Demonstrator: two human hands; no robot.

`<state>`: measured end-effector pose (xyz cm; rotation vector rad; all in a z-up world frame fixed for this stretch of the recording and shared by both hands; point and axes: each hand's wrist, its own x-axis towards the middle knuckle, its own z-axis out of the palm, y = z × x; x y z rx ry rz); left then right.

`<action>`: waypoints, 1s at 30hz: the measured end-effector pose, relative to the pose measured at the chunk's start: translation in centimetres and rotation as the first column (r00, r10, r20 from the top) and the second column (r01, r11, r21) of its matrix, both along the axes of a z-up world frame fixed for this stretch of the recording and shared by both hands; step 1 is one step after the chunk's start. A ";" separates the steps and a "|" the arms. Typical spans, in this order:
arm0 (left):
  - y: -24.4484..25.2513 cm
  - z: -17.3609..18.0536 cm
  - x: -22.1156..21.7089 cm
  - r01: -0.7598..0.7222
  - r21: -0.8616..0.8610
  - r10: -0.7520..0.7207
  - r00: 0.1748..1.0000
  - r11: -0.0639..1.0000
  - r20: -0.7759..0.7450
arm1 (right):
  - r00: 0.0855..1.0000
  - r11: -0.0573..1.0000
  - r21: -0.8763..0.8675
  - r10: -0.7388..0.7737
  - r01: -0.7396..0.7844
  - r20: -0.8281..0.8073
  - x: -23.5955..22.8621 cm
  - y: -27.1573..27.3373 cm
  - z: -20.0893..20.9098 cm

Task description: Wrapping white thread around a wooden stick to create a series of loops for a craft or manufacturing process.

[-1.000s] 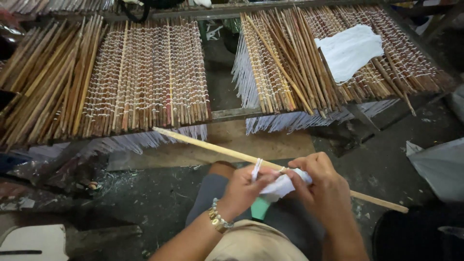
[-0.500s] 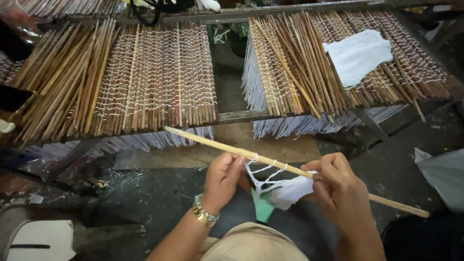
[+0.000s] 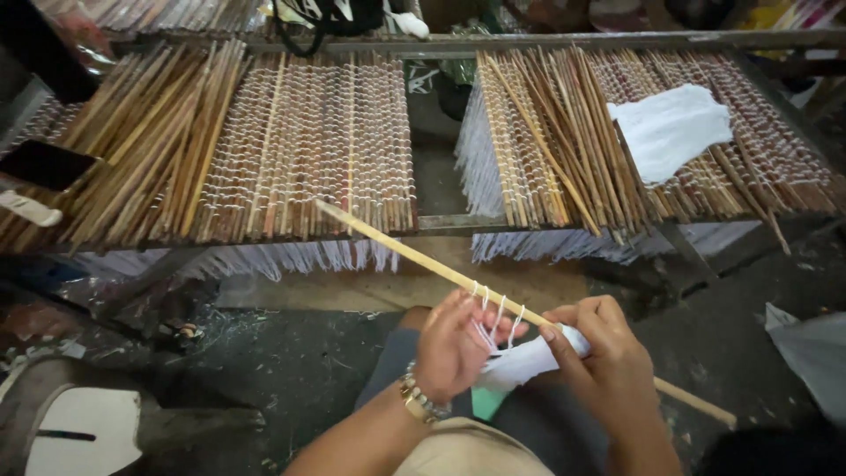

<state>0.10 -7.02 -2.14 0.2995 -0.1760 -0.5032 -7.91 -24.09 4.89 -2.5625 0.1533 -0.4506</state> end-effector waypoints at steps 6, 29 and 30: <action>-0.4 2.1 1.0 -0.077 -0.145 0.011 0.912 0.986 -0.410 | 0.998 0.992 -0.128 0.016 -0.009 0.057 0.4 0.6 -0.7; 1.2 3.3 3.2 -0.250 -0.294 0.159 0.940 0.922 -0.302 | 0.978 0.930 -0.303 -0.205 0.209 0.046 -0.4 -5.9 1.0; 0.9 3.4 2.9 -0.226 -0.250 0.146 0.942 0.942 -0.303 | 0.970 0.925 -0.298 -0.245 0.234 0.002 -0.5 -5.3 1.8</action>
